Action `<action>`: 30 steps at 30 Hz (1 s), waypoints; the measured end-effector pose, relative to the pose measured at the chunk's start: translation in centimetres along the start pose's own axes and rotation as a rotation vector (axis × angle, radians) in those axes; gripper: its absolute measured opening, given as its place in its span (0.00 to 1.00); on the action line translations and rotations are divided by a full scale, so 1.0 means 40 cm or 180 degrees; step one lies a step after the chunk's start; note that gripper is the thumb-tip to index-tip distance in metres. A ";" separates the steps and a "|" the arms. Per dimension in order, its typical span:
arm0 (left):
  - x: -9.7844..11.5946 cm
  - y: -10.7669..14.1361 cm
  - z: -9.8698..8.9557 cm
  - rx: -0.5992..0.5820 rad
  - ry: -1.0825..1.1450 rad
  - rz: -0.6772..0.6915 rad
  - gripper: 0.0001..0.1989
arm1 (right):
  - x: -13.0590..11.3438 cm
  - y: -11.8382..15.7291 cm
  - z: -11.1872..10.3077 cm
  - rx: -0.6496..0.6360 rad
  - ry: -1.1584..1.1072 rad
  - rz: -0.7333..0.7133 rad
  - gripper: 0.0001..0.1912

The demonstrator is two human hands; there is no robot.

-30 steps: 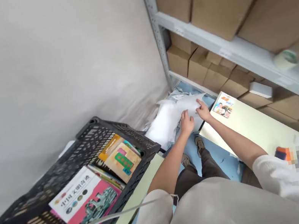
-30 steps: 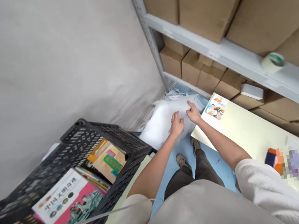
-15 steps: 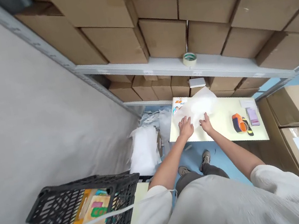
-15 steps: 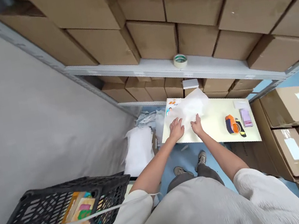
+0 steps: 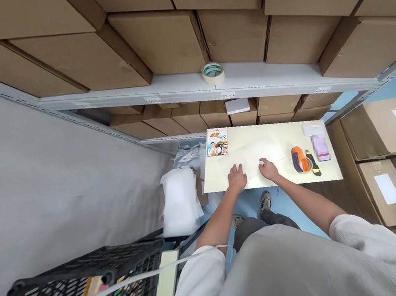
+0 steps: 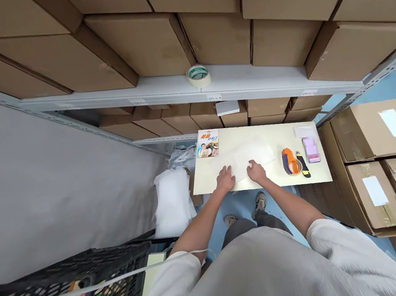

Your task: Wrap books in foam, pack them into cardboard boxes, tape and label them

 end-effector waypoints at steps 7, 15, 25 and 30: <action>-0.017 0.001 0.047 -0.0134 -0.0168 -0.0158 0.38 | 0.012 -0.038 -0.039 -0.0171 0.1357 -0.0581 0.36; -0.106 0.016 0.046 -0.0066 -0.0323 -0.0107 0.39 | 0.032 -0.006 0.038 -0.0302 0.1579 -0.0634 0.33; -0.109 0.038 -0.006 0.0296 -0.0466 0.0512 0.36 | -0.013 0.034 0.128 -0.0406 0.0971 -0.0836 0.28; -0.118 0.046 0.022 0.0008 -0.0502 0.0595 0.36 | -0.029 0.040 0.138 -0.0242 0.1194 -0.0594 0.30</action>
Point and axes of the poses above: each hand's wrist, its own y-axis away from the middle knuckle, its own z-axis out of the palm, x = y × z, the point moved 10 cm from there along -y, towards the middle knuckle, and after that the axes turned 1 degree about y, right-handed, at the moved point
